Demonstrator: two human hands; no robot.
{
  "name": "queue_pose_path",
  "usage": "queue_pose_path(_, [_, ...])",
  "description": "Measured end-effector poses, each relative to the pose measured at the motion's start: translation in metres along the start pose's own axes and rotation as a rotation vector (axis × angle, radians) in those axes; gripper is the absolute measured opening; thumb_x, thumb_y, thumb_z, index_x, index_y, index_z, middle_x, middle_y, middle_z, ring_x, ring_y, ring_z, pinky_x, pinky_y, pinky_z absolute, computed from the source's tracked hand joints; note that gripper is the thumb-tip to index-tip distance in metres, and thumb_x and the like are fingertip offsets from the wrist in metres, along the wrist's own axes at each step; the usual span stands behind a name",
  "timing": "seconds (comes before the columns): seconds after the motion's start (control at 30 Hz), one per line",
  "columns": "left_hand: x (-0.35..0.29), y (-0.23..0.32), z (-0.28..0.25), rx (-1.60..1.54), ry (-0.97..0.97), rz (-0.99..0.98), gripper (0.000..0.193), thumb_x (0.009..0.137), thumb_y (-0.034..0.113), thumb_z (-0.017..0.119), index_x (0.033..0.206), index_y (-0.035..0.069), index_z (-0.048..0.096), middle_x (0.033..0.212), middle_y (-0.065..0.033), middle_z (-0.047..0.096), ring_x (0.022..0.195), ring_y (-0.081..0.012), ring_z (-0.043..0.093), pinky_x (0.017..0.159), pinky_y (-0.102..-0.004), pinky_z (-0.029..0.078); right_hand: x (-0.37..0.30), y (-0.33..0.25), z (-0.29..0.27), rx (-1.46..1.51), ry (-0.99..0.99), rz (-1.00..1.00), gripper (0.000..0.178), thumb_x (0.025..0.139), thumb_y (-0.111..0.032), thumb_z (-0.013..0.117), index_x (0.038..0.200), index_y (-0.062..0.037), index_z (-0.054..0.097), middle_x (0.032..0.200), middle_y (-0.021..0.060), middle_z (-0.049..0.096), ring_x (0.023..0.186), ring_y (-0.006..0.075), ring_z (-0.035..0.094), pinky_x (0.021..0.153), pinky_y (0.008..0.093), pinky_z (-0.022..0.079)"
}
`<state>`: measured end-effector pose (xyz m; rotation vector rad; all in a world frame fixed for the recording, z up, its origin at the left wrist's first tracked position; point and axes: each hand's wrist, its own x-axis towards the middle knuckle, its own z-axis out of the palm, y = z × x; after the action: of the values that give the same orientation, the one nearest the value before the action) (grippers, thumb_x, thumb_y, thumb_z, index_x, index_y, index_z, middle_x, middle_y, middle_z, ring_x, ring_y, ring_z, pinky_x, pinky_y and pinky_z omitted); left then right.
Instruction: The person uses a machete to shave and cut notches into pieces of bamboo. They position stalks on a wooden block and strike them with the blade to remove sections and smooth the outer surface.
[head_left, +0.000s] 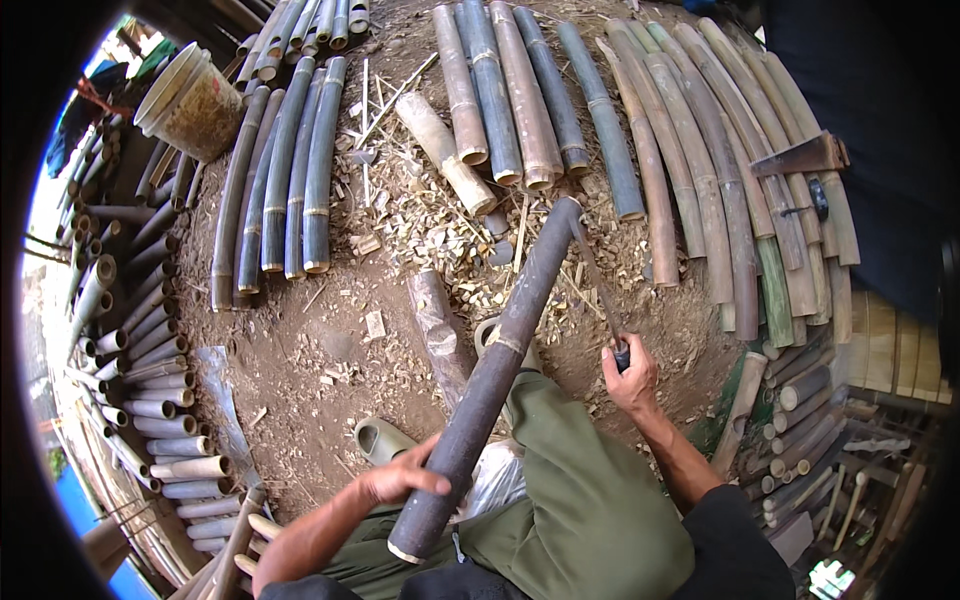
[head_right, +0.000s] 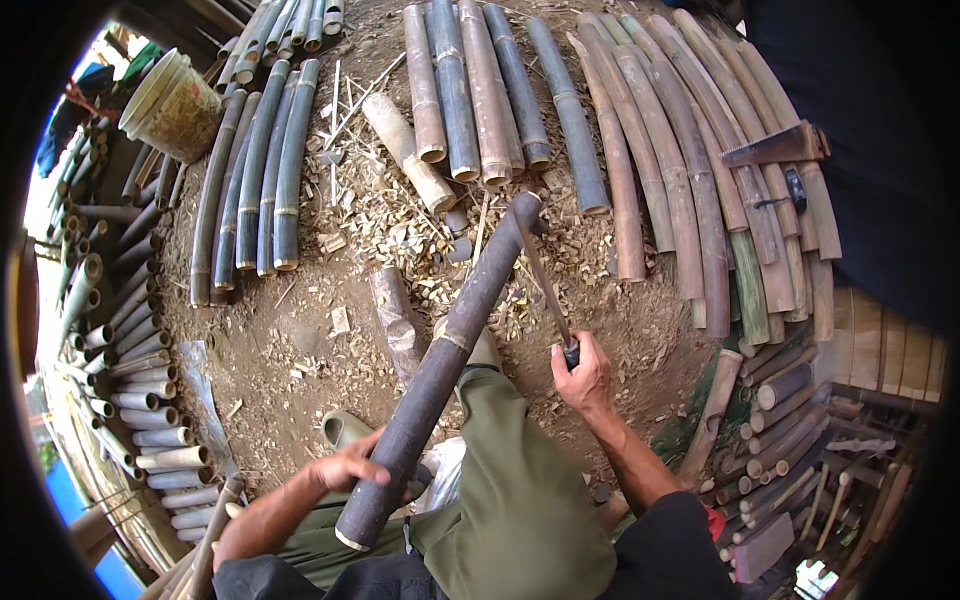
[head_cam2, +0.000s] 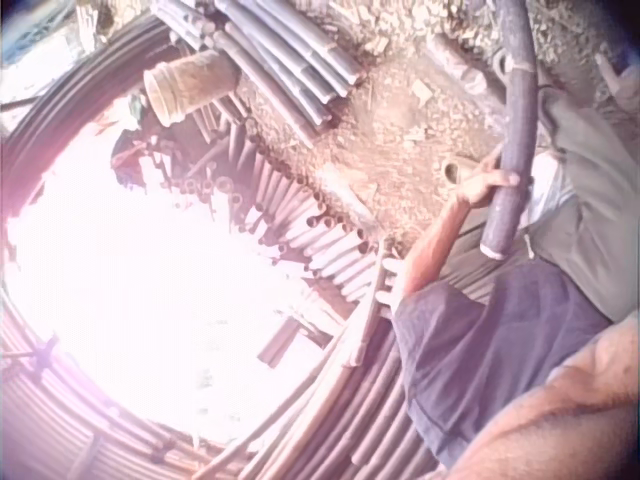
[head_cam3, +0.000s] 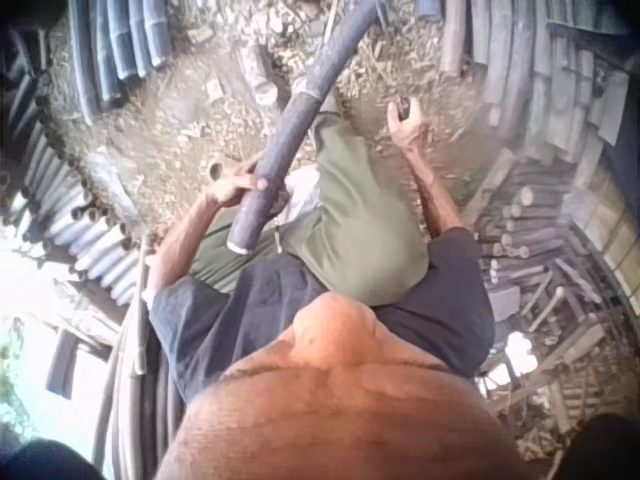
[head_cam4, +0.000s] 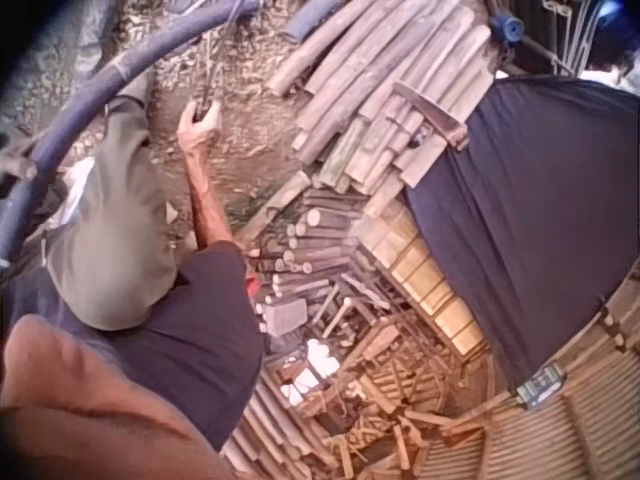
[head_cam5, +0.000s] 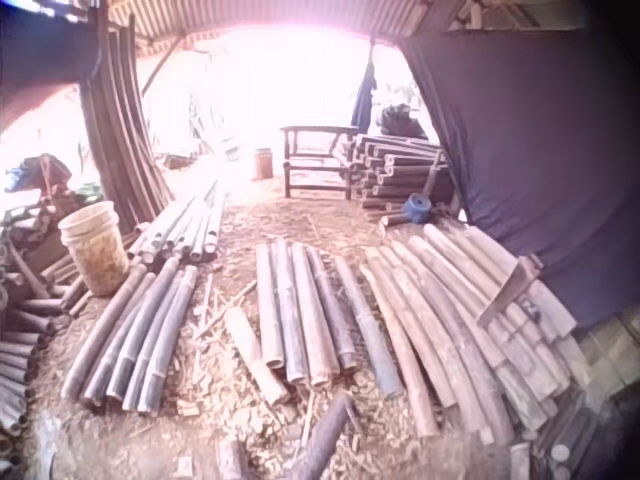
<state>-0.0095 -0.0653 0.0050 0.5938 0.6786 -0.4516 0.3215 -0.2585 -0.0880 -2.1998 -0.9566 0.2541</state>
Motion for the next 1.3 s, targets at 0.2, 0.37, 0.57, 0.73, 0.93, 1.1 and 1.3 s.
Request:
queue_pose_path(0.2, [0.023, 0.014, 0.065, 0.457, 0.338, 0.236, 0.11, 0.071, 0.018, 0.083, 0.156, 0.001, 0.016, 0.133, -0.0211, 0.052, 0.122, -0.0313, 0.055, 0.107, -0.0404, 0.043, 0.007, -0.017, -0.002, -0.015, -0.312, -0.097, 0.022, 0.093, -0.025, 0.062, 0.097, -0.0034, 0.058, 0.075, 0.0111, 0.06, 0.055, 0.0268, 0.061, 0.05, 0.0383, 0.052])
queue_pose_path(0.37, [0.032, -0.003, 0.074, 0.635, 0.43, 0.196, 0.108, 0.072, 0.022, 0.083, 0.153, -0.008, 0.016, 0.136, -0.0248, 0.05, 0.126, -0.0306, 0.052, 0.109, -0.0393, 0.039, 0.029, -0.023, 0.02, -0.087, -0.313, -0.758, 0.02, 0.096, -0.023, 0.062, 0.086, -0.0072, 0.056, 0.069, 0.009, 0.06, 0.055, 0.0249, 0.062, 0.047, 0.0372, 0.052])
queue_pose_path(0.57, [0.035, -0.002, 0.082, 0.481, 0.367, 0.22, 0.101, 0.075, 0.021, 0.083, 0.15, -0.008, 0.022, 0.132, -0.022, 0.052, 0.122, -0.028, 0.052, 0.108, -0.0387, 0.04, 0.029, -0.028, 0.009, 0.083, -0.39, -0.634, 0.025, 0.094, -0.026, 0.064, 0.087, -0.0041, 0.053, 0.064, 0.0135, 0.058, 0.053, 0.0307, 0.063, 0.049, 0.0442, 0.054])
queue_pose_path(0.73, [0.035, -0.011, 0.074, 0.355, 0.316, 0.217, 0.095, 0.076, 0.016, 0.082, 0.15, -0.005, 0.026, 0.123, -0.0173, 0.056, 0.112, -0.0237, 0.057, 0.099, -0.0377, 0.047, 0.042, -0.001, 0.015, -0.079, -0.481, -0.081, 0.023, 0.092, -0.025, 0.063, 0.084, -0.0062, 0.052, 0.057, 0.0029, 0.053, 0.043, 0.014, 0.049, 0.037, 0.034, 0.044])
queue_pose_path(0.93, [0.038, -0.012, 0.071, 0.051, 0.244, 0.221, 0.086, 0.079, 0.012, 0.078, 0.147, -0.003, 0.029, 0.111, -0.0137, 0.06, 0.091, -0.0214, 0.066, 0.082, -0.0361, 0.055, 0.051, -0.015, 0.017, -0.084, -0.471, -0.198, 0.025, 0.091, -0.029, 0.064, 0.087, -0.0057, 0.054, 0.063, 0.0125, 0.056, 0.05, 0.0243, 0.058, 0.043, 0.0389, 0.05])
queue_pose_path(1.1, [0.029, -0.006, 0.065, -0.057, 0.182, 0.167, 0.076, 0.08, 0.009, 0.074, 0.143, -0.003, 0.032, 0.107, -0.0137, 0.059, 0.086, -0.0253, 0.07, 0.078, -0.0379, 0.058, 0.029, -0.038, 0.022, 0.081, -0.306, -0.742, 0.021, 0.089, -0.022, 0.064, 0.082, -0.0048, 0.054, 0.063, 0.0112, 0.059, 0.046, 0.0244, 0.057, 0.042, 0.0394, 0.049])
queue_pose_path(1.3, [0.029, -0.018, 0.056, -0.216, 0.099, 0.141, 0.07, 0.075, 0.021, 0.071, 0.134, -0.003, 0.042, 0.107, -0.0202, 0.062, 0.092, -0.0309, 0.069, 0.08, -0.0465, 0.06, 0.027, -0.026, 0.029, 0.031, -0.344, -0.599, 0.022, 0.092, -0.022, 0.063, 0.087, -0.0028, 0.055, 0.058, 0.0069, 0.056, 0.045, 0.0151, 0.053, 0.037, 0.0338, 0.045])
